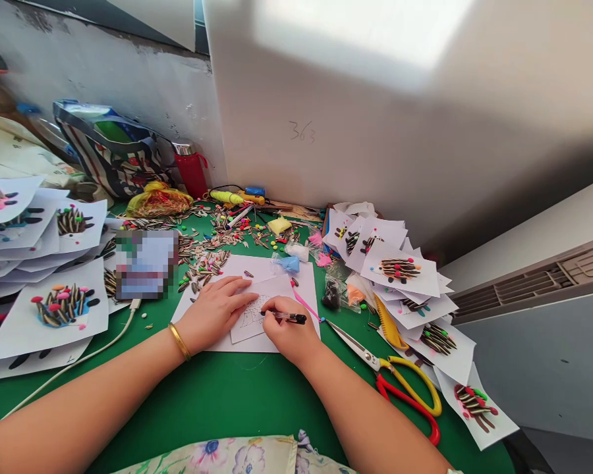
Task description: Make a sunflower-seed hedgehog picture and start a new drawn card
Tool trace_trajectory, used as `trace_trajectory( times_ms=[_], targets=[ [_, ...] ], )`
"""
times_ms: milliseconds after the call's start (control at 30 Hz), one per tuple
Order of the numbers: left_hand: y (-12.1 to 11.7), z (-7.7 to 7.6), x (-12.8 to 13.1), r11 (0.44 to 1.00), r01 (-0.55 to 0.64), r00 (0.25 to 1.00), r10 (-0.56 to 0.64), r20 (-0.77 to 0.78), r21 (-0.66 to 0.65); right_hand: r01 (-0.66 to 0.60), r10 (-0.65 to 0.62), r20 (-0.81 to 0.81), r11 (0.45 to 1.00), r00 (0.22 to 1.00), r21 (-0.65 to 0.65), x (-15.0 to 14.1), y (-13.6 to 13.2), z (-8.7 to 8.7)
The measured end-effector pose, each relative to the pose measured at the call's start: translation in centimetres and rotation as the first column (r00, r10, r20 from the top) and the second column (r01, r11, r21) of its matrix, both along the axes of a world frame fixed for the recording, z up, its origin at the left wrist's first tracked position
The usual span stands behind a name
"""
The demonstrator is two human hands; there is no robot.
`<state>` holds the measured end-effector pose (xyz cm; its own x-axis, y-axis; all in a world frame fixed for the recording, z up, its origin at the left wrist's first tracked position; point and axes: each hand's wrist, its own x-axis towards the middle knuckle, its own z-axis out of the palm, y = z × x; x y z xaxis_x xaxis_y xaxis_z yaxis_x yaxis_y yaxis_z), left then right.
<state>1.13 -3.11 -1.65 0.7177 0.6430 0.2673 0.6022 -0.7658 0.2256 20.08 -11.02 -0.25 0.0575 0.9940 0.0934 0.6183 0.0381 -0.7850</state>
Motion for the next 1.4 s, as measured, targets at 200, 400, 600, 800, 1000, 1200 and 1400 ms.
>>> trace_trajectory(
  times_ms=[200, 400, 600, 800, 1000, 1200, 1400],
  targets=[
    [-0.03, 0.1, 0.01, 1.0, -0.002, 1.0, 0.002, -0.014, 0.001, -0.026, 0.026, 0.039, 1.0, 0.999, 0.004, -0.05, 0.04, -0.16],
    [0.05, 0.06, 0.0, 1.0, 0.007, 1.0, -0.007, -0.01, 0.002, -0.014, 0.014, 0.012, 1.0, 1.0, 0.004, 0.04, 0.15, -0.14],
    [0.07, 0.17, -0.01, 1.0, 0.012, 1.0, -0.012, -0.024, -0.007, 0.008, -0.008, -0.059, 1.0, 0.998, -0.003, 0.2, 0.27, -0.06],
    [0.04, 0.09, -0.08, 1.0, 0.008, 1.0, -0.008, 0.002, -0.009, 0.01, -0.012, -0.084, 1.0, 0.996, -0.021, 0.23, 0.3, -0.07],
    [0.15, -0.19, -0.14, 1.0, 0.015, 0.999, -0.015, 0.028, -0.004, 0.022, -0.023, -0.113, 1.0, 0.993, -0.01, 0.37, 0.57, -0.66],
    [0.02, -0.07, 0.03, 1.0, 0.011, 1.0, -0.01, 0.026, -0.003, 0.036, -0.032, -0.11, 0.999, 0.993, 0.029, 0.03, 0.58, -0.86],
    [-0.31, 0.21, 0.26, 1.0, -0.019, 0.999, 0.019, 0.027, -0.013, 0.066, -0.054, -0.145, 0.995, 0.988, 0.074, -0.19, 0.6, -0.91]
  ],
)
